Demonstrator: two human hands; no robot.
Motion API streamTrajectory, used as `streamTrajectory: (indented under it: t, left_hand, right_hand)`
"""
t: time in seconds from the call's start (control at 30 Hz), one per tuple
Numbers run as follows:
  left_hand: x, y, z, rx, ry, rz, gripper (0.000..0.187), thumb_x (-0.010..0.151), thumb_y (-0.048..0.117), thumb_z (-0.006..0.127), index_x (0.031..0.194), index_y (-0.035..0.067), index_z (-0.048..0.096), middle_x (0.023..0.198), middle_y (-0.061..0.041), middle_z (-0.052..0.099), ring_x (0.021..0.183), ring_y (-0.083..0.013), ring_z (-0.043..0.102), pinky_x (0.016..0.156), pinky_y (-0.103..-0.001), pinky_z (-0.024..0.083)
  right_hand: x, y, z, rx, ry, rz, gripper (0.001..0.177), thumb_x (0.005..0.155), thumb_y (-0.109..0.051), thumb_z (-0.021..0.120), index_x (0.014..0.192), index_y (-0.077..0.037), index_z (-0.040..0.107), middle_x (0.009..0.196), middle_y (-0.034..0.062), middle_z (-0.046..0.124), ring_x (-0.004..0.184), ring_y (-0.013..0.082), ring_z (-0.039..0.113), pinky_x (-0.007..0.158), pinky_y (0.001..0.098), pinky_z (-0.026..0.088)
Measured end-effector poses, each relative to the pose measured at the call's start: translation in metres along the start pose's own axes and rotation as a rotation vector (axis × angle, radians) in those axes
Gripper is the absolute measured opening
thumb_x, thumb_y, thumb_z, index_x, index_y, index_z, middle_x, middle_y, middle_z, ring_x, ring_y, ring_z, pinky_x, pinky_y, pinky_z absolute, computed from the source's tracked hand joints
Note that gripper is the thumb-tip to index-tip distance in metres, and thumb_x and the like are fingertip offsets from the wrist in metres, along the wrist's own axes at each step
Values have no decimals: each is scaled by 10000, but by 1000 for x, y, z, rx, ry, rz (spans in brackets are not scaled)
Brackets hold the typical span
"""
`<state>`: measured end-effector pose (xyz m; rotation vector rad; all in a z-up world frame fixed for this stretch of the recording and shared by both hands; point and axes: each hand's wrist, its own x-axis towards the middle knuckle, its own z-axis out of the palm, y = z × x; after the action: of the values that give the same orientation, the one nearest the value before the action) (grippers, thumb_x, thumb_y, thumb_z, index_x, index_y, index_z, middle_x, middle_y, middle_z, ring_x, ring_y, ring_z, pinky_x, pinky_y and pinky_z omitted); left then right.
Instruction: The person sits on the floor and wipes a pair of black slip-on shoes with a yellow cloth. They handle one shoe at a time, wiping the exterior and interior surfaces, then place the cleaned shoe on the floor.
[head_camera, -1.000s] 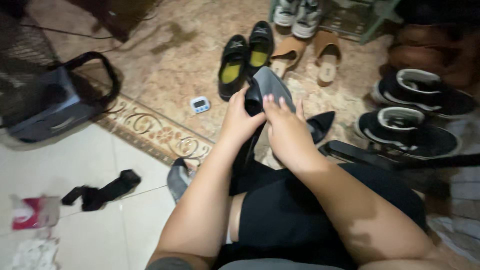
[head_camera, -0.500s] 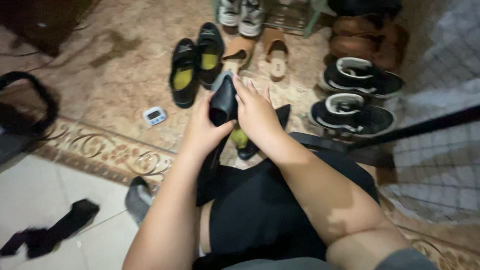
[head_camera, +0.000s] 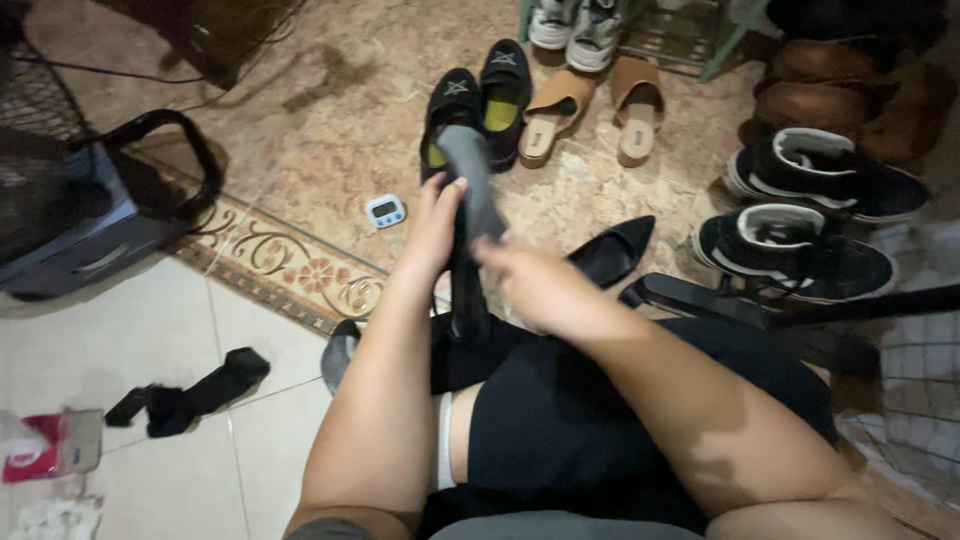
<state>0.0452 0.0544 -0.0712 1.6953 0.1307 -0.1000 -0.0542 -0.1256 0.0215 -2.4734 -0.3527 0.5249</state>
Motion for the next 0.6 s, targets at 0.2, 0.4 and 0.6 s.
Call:
streamTrajectory:
  t: [0.2,0.4,0.6]
  left_hand:
    - [-17,30,0,107,46,2,964,707,445,832,1450,-32,444,1348,-218,617,1211,-292,633,996,-374,518]
    - [-19,42,0,64,42,-52,979,703,508,832,1429,-32,459,1303,-209,636,1169,-277,660,947,-369,551]
    - [-12,29,7,153,135,-17,906,796,622,765,1380,-35,546,1302,-217,656,1202,-279,647,1015,-368,498]
  right_hand:
    - [-3,0,37,21,-160,-227,474,932,-67,531,1386,-160,632,1204,155,717,1173,343,668,1025,409,481]
    - [16,26,2,421,-705,-28,390,985,-172,537,1356,-183,655,957,4,685,790,165,569,723,328,495]
    - [16,50,-71,782,-153,141,262,917,-132,507,1065,-67,713,889,23,702,765,133,661,653,336,585]
